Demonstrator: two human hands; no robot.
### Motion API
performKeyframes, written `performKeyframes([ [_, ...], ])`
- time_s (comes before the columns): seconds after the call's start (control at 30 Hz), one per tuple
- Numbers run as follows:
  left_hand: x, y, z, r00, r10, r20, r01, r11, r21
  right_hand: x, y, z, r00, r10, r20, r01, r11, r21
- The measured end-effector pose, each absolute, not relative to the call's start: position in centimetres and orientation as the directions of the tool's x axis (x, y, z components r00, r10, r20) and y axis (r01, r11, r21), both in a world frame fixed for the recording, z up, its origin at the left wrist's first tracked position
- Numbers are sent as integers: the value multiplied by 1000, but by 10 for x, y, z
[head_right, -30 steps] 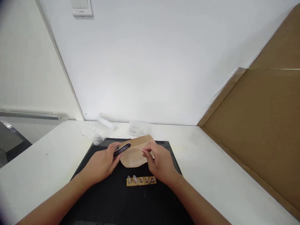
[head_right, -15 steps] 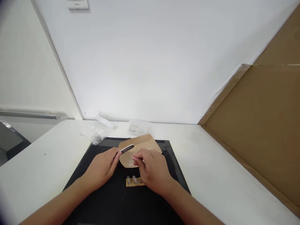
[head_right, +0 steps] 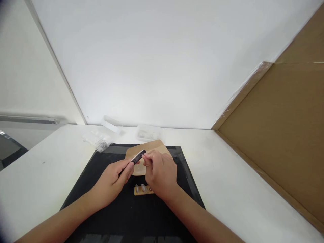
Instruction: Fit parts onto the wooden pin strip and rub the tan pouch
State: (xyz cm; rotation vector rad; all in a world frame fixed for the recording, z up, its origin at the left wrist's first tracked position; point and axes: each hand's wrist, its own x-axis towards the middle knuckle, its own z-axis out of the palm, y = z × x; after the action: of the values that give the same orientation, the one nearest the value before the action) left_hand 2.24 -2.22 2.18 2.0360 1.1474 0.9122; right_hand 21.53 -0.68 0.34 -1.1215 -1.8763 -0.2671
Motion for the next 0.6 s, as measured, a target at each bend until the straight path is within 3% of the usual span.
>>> performKeyframes([
  [0.2,22,-22,22,379,887,264,436,-423,794,209,-8,1,-282,584,761,783,599,-170],
  [0.37,23,-18,20,380,884,273,418,-428,802,211,-4,2,-218,598,771,830,529,-176],
  [0.5,23,-17,18,381,876,295,446,-454,772,211,-1,0,-306,596,742,804,579,-133],
  [0.6,23,-17,19,372,882,290,458,-446,769,211,1,0,-257,596,760,836,532,-135],
])
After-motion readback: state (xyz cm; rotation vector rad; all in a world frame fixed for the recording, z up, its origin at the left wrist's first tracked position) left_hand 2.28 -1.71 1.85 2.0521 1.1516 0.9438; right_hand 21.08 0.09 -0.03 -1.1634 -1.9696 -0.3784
